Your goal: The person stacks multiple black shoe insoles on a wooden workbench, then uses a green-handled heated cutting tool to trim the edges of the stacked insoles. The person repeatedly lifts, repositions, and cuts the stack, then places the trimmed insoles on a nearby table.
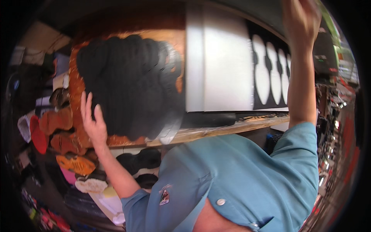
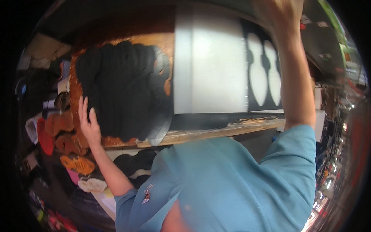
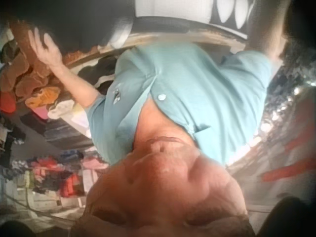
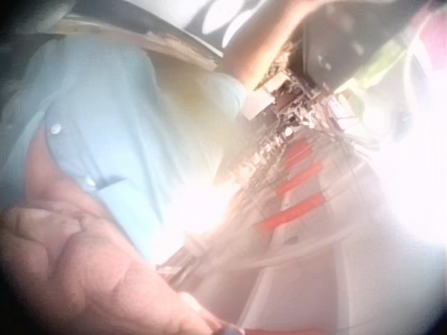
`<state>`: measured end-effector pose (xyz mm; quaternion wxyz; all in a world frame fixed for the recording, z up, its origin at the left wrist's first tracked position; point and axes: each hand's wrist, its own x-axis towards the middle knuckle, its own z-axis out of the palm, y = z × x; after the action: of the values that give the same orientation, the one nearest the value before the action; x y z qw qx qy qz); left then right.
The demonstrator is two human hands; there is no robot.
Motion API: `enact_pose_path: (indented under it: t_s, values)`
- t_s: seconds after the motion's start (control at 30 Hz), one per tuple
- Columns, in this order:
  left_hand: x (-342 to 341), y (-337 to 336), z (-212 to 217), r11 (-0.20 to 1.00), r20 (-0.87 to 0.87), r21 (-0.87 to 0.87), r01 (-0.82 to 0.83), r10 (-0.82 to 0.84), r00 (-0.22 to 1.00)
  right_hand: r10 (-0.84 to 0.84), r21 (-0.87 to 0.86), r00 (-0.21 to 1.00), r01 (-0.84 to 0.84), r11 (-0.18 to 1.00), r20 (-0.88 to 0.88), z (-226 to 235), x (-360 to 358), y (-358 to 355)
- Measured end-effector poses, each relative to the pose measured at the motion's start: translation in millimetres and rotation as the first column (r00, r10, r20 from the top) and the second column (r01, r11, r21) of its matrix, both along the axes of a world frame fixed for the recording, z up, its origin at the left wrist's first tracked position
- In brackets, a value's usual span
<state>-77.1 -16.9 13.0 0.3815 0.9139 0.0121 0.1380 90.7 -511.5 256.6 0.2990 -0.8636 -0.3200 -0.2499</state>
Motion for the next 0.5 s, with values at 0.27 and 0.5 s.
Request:
enact_pose_path:
  t_s: [0.27,0.5]
  values:
    - [6,4,13,0.998,-0.065,-0.065,0.008,-0.012,0.998,0.321,0.219,-0.258,0.355,0.909,-0.911,-147,-227,90]
    - [6,2,9,0.996,-0.049,-0.088,-0.015,0.011,0.999,0.5,0.196,-0.206,0.745,0.637,-0.841,-162,-244,115]
